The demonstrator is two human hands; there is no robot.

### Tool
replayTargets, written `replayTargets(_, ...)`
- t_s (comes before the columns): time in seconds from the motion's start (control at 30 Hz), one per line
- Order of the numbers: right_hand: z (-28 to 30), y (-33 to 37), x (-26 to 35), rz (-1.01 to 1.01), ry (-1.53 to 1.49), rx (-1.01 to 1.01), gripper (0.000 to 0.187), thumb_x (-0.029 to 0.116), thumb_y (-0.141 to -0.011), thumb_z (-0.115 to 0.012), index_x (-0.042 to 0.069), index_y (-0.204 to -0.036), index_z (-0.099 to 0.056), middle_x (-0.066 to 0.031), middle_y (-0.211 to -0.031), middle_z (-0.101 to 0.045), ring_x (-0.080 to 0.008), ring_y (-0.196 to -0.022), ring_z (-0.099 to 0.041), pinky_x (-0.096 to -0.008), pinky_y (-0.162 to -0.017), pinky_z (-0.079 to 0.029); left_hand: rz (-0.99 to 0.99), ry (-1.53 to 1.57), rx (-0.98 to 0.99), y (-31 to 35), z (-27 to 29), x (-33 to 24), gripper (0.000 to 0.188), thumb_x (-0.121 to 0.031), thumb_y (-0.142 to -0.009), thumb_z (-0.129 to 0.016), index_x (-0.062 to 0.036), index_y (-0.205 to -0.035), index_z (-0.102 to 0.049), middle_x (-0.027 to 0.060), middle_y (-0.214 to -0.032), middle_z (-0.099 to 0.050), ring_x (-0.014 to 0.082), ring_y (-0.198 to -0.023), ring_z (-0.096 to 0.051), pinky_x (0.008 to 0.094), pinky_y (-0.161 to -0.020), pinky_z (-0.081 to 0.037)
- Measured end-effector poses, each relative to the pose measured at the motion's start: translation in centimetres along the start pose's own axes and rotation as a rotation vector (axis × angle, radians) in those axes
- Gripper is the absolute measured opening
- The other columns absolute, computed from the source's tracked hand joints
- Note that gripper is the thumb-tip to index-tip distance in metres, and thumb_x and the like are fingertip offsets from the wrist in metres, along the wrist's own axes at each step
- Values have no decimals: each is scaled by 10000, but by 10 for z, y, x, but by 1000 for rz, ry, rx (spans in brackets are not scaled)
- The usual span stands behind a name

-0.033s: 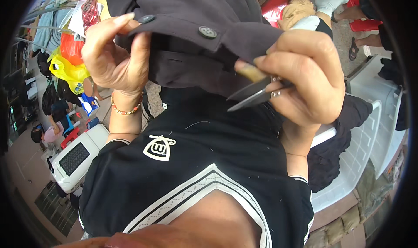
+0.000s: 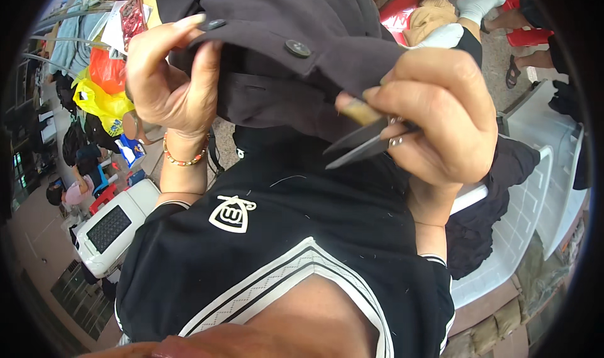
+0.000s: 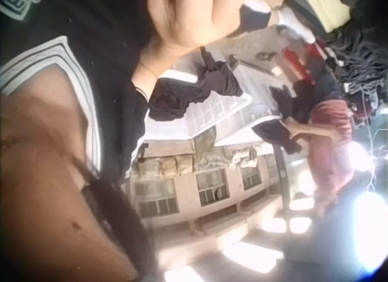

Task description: Trimming loose threads from black garments using small snips in a factory setting.

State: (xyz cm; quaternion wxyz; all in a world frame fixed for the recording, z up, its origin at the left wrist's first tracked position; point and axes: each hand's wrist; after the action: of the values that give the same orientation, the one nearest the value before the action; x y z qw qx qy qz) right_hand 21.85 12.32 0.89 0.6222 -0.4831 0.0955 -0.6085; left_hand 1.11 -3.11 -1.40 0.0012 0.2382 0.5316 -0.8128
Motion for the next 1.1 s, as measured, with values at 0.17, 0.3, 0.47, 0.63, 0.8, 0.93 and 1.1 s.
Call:
replayTargets(0.17, -7, -2, 8, 50, -123, 7, 357, 43, -477, -867, 10, -737, -625, -85, -725, -551, -170, -581, -543, -261, -503, -405, 44, -91, 32, -1, 1, -3, 286, 24, -645, -810, -54, -894, -692, 42, -819, -647, 179, -749, -596, 264, -665, -479)
replayTargets(0.3, -21, -4, 3, 171, -297, 84, 321, 11, -500, -842, 4, -750, -640, -94, -724, -564, -165, -526, -545, -252, -440, -402, 271, 145, -77, 11, -3, -3, 227, 36, -704, -774, -29, -889, -661, 63, -853, -612, 152, -783, -589, 241, -711, -468)
replayTargets(0.47, -48, -4, 15, 146, -313, 52, 230, 80, -563, -769, 46, -713, -599, -31, -709, -552, -166, -523, -566, -279, -406, -407, 542, 469, -100, 17, -8, -7, 165, 23, -802, -715, -6, -921, -605, 52, -957, -594, 103, -840, -566, 217, -767, -454)
replayTargets(0.63, -59, -3, 10, 62, -364, 130, 271, 77, -579, -832, 37, -745, -622, -42, -692, -546, -151, -490, -525, -256, -420, -382, 638, 657, -92, 23, -10, -3, 136, -8, -848, -691, -5, -937, -588, 50, -970, -590, 102, -863, -563, 213, -789, -449)
replayTargets(0.8, -52, -11, 0, -93, -591, 200, 356, 30, -604, -849, 23, -912, -669, -17, -744, -554, -100, -671, -522, -213, -548, -361, 607, 604, -96, 22, -6, -5, 156, 0, -845, -691, -5, -962, -587, 45, -974, -588, 101, -878, -567, 220, -795, -452)
replayTargets(0.93, -63, -20, -1, -294, -451, 29, 456, 43, -608, -869, 18, -1017, -668, 44, -714, -448, -22, -589, -364, -177, -506, -236, 501, 411, -100, 15, -5, -10, 203, 50, -805, -691, -6, -988, -623, 47, -933, -616, 122, -835, -595, 235, -766, -473)
replayTargets(1.1, -72, -21, -6, -147, -293, 46, 265, 15, -645, -835, 6, -860, -679, 17, -677, -455, -36, -585, -394, -196, -490, -263, -20, -85, 54, 3, 7, 7, 296, 97, -690, -707, -29, -957, -700, 69, -862, -656, 176, -742, -627, 261, -651, -501)
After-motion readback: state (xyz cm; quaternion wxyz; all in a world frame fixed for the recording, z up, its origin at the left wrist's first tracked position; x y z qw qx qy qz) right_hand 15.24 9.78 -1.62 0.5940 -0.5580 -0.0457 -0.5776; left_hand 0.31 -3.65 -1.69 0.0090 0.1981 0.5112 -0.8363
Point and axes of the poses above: each hand's wrist, its own y-axis away from the middle knuckle, its own z-axis out of the back of the hand, x = y × z
